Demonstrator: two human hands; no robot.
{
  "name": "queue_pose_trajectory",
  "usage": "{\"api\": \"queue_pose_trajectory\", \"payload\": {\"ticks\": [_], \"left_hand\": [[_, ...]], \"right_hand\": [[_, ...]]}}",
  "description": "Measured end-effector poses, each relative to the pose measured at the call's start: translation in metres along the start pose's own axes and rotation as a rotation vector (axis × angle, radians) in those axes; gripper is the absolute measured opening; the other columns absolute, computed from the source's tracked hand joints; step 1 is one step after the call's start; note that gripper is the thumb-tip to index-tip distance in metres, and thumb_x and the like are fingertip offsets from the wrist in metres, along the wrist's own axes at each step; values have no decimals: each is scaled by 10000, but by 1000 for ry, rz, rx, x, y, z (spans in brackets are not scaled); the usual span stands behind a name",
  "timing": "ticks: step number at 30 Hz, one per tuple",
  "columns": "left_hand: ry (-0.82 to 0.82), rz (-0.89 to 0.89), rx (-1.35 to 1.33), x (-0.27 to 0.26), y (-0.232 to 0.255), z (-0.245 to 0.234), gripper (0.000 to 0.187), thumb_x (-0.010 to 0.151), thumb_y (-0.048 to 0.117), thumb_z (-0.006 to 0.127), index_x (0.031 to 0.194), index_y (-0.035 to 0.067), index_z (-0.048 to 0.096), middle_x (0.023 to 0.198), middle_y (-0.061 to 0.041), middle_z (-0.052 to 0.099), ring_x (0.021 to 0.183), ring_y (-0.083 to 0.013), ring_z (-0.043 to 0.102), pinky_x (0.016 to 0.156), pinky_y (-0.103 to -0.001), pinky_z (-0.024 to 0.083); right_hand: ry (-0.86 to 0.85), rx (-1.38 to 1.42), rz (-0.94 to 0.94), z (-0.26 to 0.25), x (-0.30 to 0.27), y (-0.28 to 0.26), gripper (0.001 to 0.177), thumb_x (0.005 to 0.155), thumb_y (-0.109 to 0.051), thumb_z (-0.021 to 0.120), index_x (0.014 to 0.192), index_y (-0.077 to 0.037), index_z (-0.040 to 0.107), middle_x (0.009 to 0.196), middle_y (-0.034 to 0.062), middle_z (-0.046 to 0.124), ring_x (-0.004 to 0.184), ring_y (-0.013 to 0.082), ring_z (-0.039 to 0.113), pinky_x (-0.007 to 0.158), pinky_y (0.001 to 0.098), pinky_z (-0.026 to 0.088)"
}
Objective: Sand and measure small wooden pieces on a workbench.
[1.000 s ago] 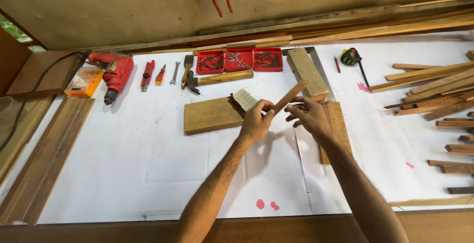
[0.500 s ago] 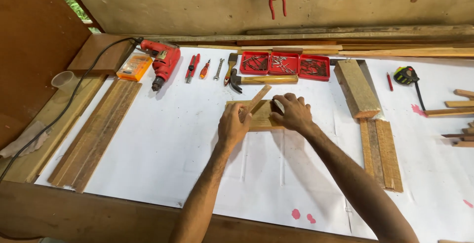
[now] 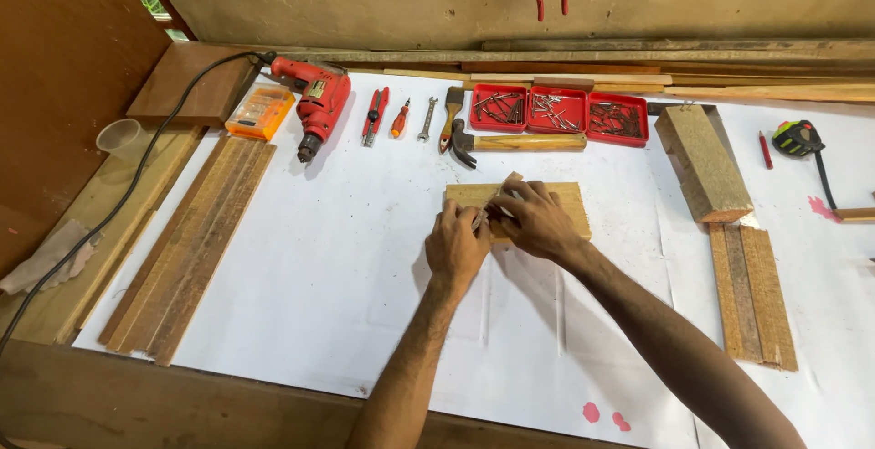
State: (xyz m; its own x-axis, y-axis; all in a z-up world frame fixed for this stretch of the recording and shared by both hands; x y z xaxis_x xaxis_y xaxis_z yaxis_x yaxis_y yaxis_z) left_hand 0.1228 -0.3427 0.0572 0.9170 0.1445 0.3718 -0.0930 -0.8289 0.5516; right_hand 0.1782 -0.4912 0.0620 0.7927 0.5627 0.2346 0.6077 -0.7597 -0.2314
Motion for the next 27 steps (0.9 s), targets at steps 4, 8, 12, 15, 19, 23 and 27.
{"api": "queue_pose_trajectory", "payload": {"ticks": [4,8,12,15,19,23,27], "left_hand": [[-54,0,-11,4,-15,22,260,872,234,761,1055,53,730,1028,-84,603,888,-241,695,620,-360,616],[-33,9,-2,3,-8,12,206,880,203,753,1022,55,733,1014,-80,602,895,-245,693,619,-385,602],[-38,-17,-36,6,-7,6,200,871,212,764,1007,69,737,1009,-79,603,907,-252,687,648,-423,588],[-44,-46,-52,7,-8,6,174,882,203,756,1004,80,740,1029,-69,617,952,-255,684,685,-422,593],[-22,-51,-61,6,-8,5,206,862,205,771,1027,83,749,1039,-70,627,957,-256,687,700,-427,590],[-71,-88,-73,7,-10,8,242,863,218,780,1054,75,743,1054,-62,630,979,-245,682,726,-420,588],[-120,-135,-101,6,-11,6,275,869,242,784,1074,65,736,1067,-57,625,999,-238,674,747,-414,586]], "right_hand": [[41,101,80,0,4,7,313,885,-414,749,1169,-282,771,1369,40,581,1281,303,485,1017,520,436],[60,-21,146,2,16,21,294,903,-464,700,1115,-284,796,1363,35,600,1210,320,482,952,517,430],[132,-78,240,2,31,45,288,975,-464,663,1136,-263,792,1370,50,622,1180,318,495,941,528,421],[99,-70,300,2,30,36,276,992,-457,643,1126,-270,796,1321,4,645,1194,315,496,953,536,418],[227,-88,318,20,23,32,277,982,-444,654,1133,-260,797,1309,4,647,1177,337,490,934,535,420],[166,-167,300,26,12,11,280,961,-461,678,1146,-280,785,1288,11,647,1156,325,486,905,539,420],[186,-156,175,26,3,-7,329,914,-456,699,1181,-275,765,1282,1,653,1145,303,494,858,542,426]]}}
Point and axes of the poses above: each hand's wrist, its own x-axis towards the middle knuckle, its own z-axis out of the palm, y = z × x, the point moved 5 cm from there along x, towards the middle knuckle
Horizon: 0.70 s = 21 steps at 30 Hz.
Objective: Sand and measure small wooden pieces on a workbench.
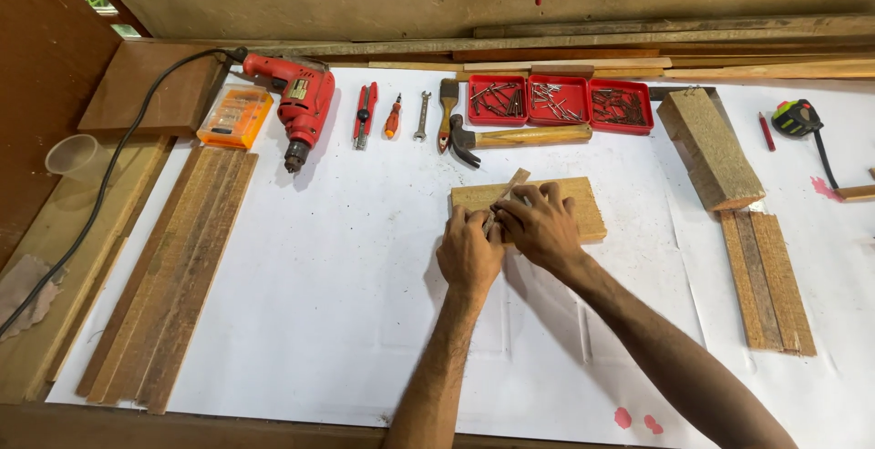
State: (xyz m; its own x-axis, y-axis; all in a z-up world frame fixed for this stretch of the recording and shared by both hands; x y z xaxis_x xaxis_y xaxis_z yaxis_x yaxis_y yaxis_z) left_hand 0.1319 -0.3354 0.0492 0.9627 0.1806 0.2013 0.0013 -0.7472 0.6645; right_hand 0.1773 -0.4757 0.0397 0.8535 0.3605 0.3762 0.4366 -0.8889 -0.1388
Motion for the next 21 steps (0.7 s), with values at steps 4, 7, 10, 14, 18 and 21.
{"api": "queue_pose_trajectory", "payload": {"ticks": [4,7,10,14,18,21], "left_hand": [[-9,-2,4,-1,0,0,270,867,230,785,1085,76,742,1072,-65,620,996,-252,670,746,-422,582],[17,18,-12,3,-2,5,284,879,230,770,1111,71,729,1077,-51,625,991,-233,679,734,-410,589],[42,34,-28,-1,2,-3,260,888,226,772,1090,68,736,1086,-61,627,994,-261,673,724,-429,582],[63,30,0,2,1,1,258,877,231,775,1076,70,741,1064,-58,632,997,-261,672,714,-430,582],[42,3,-10,2,-4,4,242,889,251,775,1046,68,744,1056,-57,632,974,-250,677,725,-427,583],[72,46,-24,1,-3,1,249,869,230,780,1045,57,748,1060,-61,637,969,-256,678,727,-430,582]], "right_hand": [[-19,2,-33,-3,15,7,338,890,-473,697,1147,-268,777,1251,-2,654,1131,297,489,825,548,433],[9,59,72,-2,39,27,277,961,-462,662,1126,-280,790,1227,-31,663,1156,282,498,876,563,445],[-40,32,141,7,52,33,276,994,-448,646,1096,-239,796,1232,10,655,1133,308,496,887,622,424],[-55,0,206,2,58,27,270,1020,-424,609,1104,-234,782,1218,-8,670,1156,295,510,924,638,418],[-10,-30,228,8,46,22,281,1027,-429,600,1143,-232,764,1209,-4,673,1131,294,509,922,630,414],[-11,-45,192,7,27,10,280,978,-447,634,1135,-253,762,1179,-5,670,1110,300,501,870,589,424]]}}
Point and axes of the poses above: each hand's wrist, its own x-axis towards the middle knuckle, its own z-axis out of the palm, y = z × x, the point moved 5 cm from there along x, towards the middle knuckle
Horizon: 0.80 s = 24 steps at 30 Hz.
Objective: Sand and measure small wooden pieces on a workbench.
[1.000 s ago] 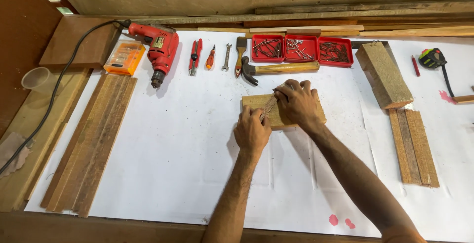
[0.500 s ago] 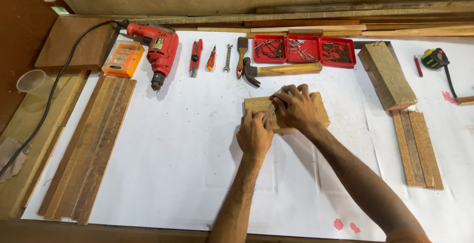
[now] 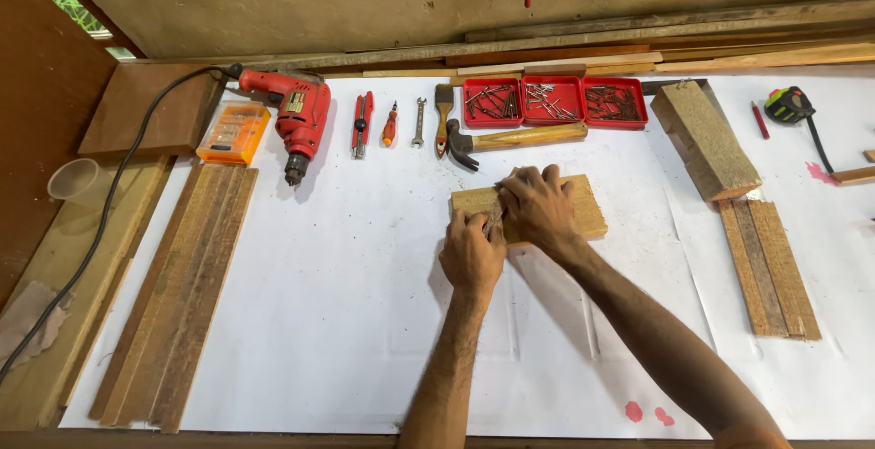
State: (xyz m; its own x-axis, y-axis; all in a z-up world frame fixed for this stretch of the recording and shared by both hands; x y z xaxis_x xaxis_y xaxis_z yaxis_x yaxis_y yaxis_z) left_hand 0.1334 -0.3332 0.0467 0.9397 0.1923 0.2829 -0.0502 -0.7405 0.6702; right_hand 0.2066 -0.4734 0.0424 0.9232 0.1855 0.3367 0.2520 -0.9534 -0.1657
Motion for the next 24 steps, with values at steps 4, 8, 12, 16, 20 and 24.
{"api": "queue_pose_trajectory", "payload": {"ticks": [4,8,12,16,20,24], "left_hand": [[-84,-62,-14,2,2,-2,281,904,262,761,1094,56,734,1050,-65,624,955,-241,681,719,-411,592],[-29,-3,0,3,0,0,283,880,239,772,1093,55,749,1040,-74,628,951,-258,682,727,-415,582],[-17,-2,1,0,-3,4,274,859,210,771,1078,47,746,1049,-70,630,961,-256,684,717,-414,583],[-50,-16,-4,3,-3,4,244,891,216,764,1066,47,738,1057,-64,625,962,-245,685,720,-411,586],[-12,-9,-10,2,-1,0,246,876,215,778,1067,63,747,1043,-52,632,943,-245,686,727,-422,575],[-42,-26,-6,1,-4,1,250,872,220,778,1065,65,746,1038,-53,630,941,-243,682,719,-417,575]], "right_hand": [[-15,71,-105,-11,-20,-10,271,944,-431,649,1128,-265,759,1203,-2,659,1083,294,492,809,531,435],[-103,52,-127,-10,-7,-9,320,911,-471,651,1144,-284,763,1193,-13,653,1087,289,482,801,531,438],[-24,17,-56,6,30,17,303,994,-482,611,1136,-274,779,1233,-14,664,1146,276,492,887,622,427],[-76,-35,-3,18,50,25,314,997,-470,608,1129,-242,778,1210,5,669,1169,287,485,901,644,419],[-76,-18,27,19,47,25,309,1020,-436,590,1134,-217,775,1200,16,676,1169,291,485,904,637,418],[-26,-5,32,17,31,22,287,1016,-424,604,1155,-235,769,1184,-7,686,1162,285,489,905,641,413]]}}
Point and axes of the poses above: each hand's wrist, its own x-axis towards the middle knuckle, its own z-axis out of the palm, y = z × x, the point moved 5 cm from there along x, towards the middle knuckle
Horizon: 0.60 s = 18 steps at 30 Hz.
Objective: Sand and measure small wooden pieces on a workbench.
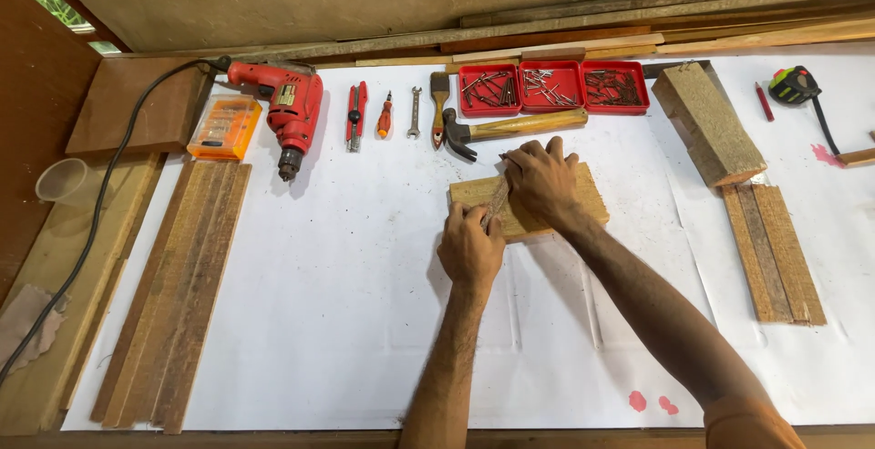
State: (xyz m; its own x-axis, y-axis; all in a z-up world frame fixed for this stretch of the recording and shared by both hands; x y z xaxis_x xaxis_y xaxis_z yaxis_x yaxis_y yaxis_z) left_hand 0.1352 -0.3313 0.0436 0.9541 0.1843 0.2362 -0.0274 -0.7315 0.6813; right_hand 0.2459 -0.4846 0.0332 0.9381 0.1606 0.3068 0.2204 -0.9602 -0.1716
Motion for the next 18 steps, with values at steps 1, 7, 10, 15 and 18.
{"api": "queue_pose_trajectory", "payload": {"ticks": [1,7,10,15,18], "left_hand": [[0,-1,-2,0,0,-1,250,872,220,778,1065,65,746,1038,-53,630,941,-243,682,719,-417,575],[5,6,-3,-1,3,-3,286,878,234,780,1106,63,749,1046,-64,629,953,-246,676,721,-405,582],[27,35,6,-2,2,-1,291,882,227,775,1119,60,745,1045,-61,630,964,-240,679,723,-396,589],[18,37,27,-2,3,-1,243,897,230,766,1069,59,751,1049,-59,630,971,-241,680,721,-409,586],[60,55,15,-3,5,-3,251,877,231,775,1065,66,760,1034,-58,634,967,-245,680,716,-412,585]], "right_hand": [[-1,-2,0,-6,-9,-6,287,1016,-424,604,1155,-235,769,1184,-7,686,1162,285,489,905,641,413],[-25,11,-159,-25,-51,-27,283,934,-429,690,1171,-290,756,1202,-57,673,1087,280,489,814,528,435],[-14,96,-220,-26,-52,-25,303,895,-419,715,1165,-288,759,1209,-74,680,1091,268,497,800,519,428],[-1,-20,-142,-16,-13,-6,289,956,-486,647,1148,-309,771,1248,-73,693,1132,264,501,852,586,427],[-56,-4,-45,-3,11,9,314,1023,-489,590,1178,-282,769,1214,-50,711,1151,272,497,890,616,419]]}}
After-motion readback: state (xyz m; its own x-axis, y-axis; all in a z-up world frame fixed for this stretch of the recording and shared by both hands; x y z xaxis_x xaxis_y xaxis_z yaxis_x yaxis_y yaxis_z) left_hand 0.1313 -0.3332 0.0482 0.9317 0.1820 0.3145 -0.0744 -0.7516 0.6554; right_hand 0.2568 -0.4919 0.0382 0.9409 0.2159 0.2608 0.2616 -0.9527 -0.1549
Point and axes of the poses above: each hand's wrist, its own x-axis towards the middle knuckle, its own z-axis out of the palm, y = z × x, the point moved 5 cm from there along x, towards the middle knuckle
